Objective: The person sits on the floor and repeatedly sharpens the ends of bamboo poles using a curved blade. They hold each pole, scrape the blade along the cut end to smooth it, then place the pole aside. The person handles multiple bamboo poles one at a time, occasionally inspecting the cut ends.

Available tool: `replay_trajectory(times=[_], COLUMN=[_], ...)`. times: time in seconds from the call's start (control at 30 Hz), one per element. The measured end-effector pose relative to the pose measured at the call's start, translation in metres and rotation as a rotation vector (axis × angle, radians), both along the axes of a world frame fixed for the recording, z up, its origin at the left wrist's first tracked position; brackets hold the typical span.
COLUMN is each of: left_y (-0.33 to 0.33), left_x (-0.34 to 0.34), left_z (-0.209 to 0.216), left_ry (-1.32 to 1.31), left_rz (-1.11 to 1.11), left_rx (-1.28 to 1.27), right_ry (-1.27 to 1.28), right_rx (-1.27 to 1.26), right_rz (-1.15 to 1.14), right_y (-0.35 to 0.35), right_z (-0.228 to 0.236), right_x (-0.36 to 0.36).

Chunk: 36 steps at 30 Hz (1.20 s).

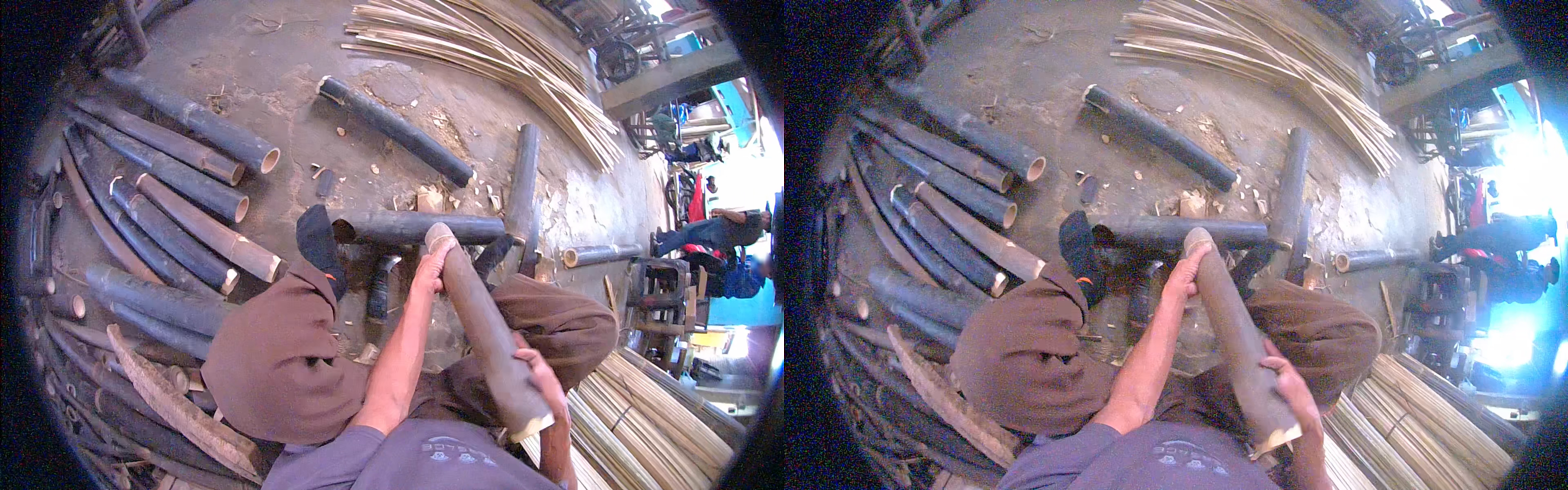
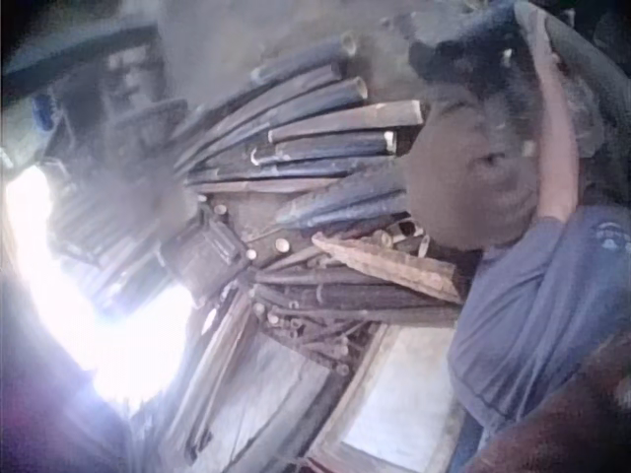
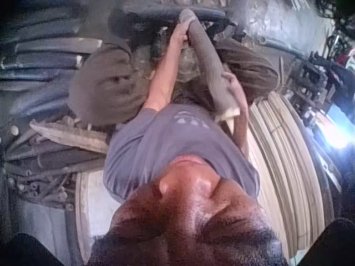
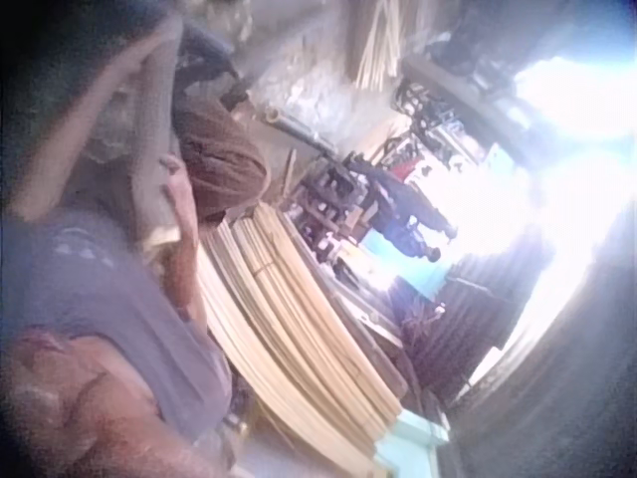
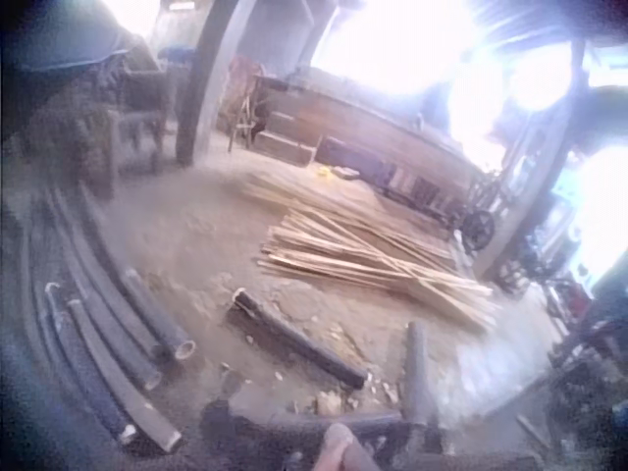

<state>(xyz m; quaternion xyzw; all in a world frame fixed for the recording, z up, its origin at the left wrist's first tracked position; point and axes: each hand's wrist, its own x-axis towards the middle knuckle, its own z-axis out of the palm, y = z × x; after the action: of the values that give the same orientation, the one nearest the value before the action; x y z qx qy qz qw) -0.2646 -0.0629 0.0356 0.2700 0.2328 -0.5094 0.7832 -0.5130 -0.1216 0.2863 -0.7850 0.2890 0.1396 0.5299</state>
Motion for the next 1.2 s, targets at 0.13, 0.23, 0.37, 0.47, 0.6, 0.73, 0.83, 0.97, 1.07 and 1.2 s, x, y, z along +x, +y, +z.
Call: replay_trajectory(times=[0.13,0.23,0.37,0.47,0.6,0.73,0.83,0.97,1.07,1.2], left_y=[-0.001,-0.009,-0.015,-0.02,-0.032,-0.023,-0.022,-0.033,-0.008,-0.024], left_x=[0.011,0.021,0.021,0.023,0.004,0.019,0.009,-0.002,0.011,-0.008], left_z=[-0.033,-0.038,-0.044,-0.051,-0.045,-0.073,-0.052,-0.031,-0.043,-0.014], left_ry=[0.126,0.232,0.315,0.269,0.263,0.26,0.21,0.259,0.247,0.222], left_rz=[-0.035,-0.041,0.097,0.142,0.214,0.229,0.121,0.175,0.111,0.213], left_rx=[-0.051,-0.103,-0.171,-0.188,-0.098,-0.125,-0.17,0.043,-0.199,-0.028], right_ry=[0.274,0.378,0.533,0.608,0.514,0.508,0.458,0.454,0.43,0.405], right_rx=[0.57,0.638,0.563,0.543,0.61,0.587,0.404,0.603,0.318,0.586], right_rz=[-0.415,-0.629,-0.419,-0.415,-0.376,-0.413,-0.361,-0.398,-0.348,-0.466], right_y=[0.04,0.04,0.028,0.027,0.001,0.03,0.055,0.021,0.068,0.034], right_z=[0.028,0.036,0.042,0.056,0.061,0.072,0.058,0.068,0.074,0.071], right_x=[0.02,0.029,0.042,0.056,0.046,0.07,0.052,0.041,0.06,0.035])
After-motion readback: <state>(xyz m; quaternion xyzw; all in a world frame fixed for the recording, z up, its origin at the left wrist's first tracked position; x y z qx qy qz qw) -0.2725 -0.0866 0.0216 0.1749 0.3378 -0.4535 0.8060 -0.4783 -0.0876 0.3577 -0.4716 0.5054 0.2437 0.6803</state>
